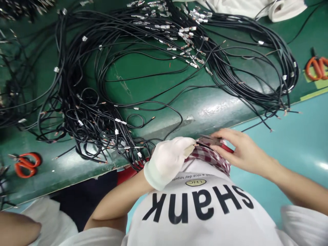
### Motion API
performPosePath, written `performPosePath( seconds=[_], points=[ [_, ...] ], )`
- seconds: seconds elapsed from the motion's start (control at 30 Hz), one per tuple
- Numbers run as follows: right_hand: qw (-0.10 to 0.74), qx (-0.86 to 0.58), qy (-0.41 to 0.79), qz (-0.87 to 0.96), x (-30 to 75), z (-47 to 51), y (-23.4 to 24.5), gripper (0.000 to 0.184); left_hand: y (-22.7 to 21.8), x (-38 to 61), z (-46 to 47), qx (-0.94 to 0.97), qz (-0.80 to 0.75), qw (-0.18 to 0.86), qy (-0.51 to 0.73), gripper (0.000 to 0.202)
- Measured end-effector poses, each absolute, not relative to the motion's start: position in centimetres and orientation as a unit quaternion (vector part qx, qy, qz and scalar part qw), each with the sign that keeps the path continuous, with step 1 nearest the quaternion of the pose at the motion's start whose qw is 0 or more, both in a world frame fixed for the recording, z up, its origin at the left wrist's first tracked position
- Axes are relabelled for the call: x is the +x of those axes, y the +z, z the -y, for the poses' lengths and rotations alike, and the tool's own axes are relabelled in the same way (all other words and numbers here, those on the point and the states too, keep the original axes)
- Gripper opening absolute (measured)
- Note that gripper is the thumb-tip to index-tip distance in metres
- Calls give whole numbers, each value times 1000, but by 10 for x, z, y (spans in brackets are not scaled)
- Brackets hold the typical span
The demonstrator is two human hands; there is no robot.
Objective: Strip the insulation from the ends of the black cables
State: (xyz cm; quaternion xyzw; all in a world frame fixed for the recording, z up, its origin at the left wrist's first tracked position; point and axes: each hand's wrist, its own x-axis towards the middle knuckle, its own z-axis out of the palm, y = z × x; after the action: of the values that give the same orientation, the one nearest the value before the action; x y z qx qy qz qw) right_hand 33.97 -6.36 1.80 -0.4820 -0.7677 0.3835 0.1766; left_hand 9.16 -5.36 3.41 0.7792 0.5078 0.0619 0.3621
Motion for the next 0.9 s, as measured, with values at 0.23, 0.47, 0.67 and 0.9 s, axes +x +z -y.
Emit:
performPosePath(
  seconds=[0.23, 0.47, 0.67, 0.9],
  points=[
    [111, -413, 251, 868, 351, 70, 26, 27, 38, 82, 59, 750, -498, 424, 97, 27],
    [98, -404, 178, 892, 348, 68, 32, 25, 37, 79, 62, 763, -491, 414, 72, 27],
    [85, -381, 135, 911, 348, 67, 36, 23, 37, 75, 62, 777, -475, 414, 27, 36],
    [78, -367, 99, 922, 348, 66, 40, 21, 39, 75, 61, 781, -461, 421, 7, 38]
  ],
)
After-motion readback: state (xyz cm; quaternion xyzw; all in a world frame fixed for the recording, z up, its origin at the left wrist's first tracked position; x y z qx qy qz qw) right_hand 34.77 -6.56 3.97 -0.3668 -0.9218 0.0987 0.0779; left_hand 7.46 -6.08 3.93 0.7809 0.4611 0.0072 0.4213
